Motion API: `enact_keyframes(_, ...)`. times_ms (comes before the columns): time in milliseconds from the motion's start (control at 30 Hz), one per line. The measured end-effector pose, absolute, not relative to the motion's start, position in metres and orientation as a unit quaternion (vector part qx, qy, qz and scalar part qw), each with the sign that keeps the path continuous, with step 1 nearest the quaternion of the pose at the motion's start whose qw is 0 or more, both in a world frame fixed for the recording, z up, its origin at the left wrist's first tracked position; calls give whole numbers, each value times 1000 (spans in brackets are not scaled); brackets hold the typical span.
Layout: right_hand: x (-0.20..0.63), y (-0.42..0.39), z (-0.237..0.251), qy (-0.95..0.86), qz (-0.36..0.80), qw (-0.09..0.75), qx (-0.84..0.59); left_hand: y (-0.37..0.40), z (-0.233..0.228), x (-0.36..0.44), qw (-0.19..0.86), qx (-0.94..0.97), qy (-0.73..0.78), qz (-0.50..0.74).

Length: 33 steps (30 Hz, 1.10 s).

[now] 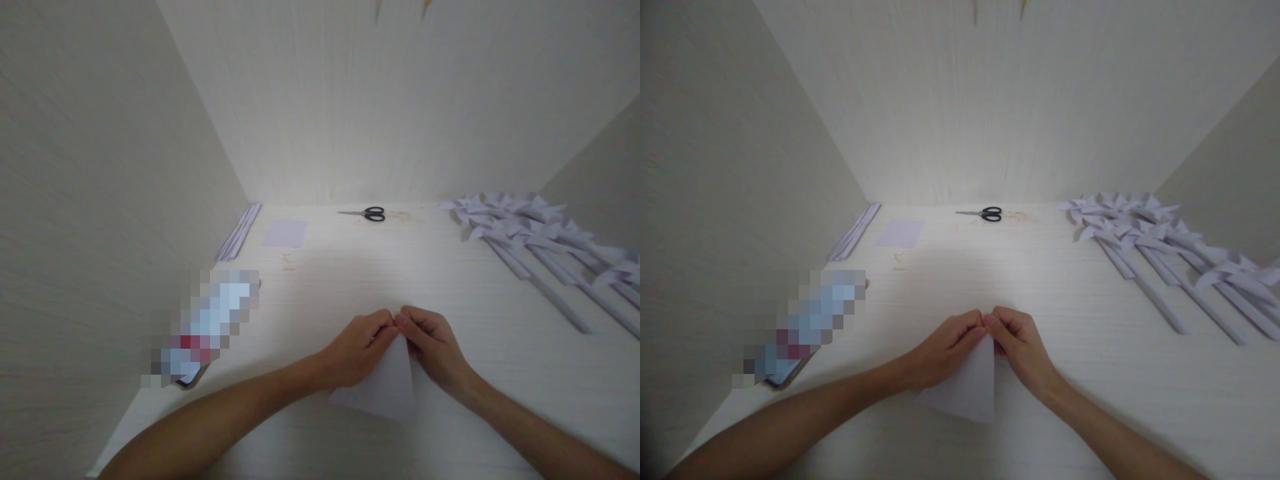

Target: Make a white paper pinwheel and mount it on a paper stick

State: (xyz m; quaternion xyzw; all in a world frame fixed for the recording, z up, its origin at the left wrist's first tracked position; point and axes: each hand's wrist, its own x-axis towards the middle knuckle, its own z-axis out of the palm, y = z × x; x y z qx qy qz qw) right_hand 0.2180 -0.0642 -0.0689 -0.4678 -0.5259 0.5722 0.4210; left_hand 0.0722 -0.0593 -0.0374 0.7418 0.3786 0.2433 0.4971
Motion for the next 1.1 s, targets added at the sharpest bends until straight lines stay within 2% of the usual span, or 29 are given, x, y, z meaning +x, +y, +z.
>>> enact_keyframes(233, 229, -56, -70, -505, 555, 457, -477, -60, -37, 70, 502, 733, 390, 242)
enact_keyframes(400, 238, -47, -61, -449, 530, 532, -485, -61, -39, 68, 502, 734, 386, 247)
enact_keyframes(633, 251, -36, -52, -403, 499, 593, -487, -61, -44, 65, 522, 714, 401, 237)
enact_keyframes(833, 254, -32, -61, -424, 494, 576, -495, -62, -52, 65, 442, 751, 422, 251)
enact_keyframes(1100, 256, -33, -62, -458, 469, 563, -502, -60, -54, 64, 491, 697, 448, 268)
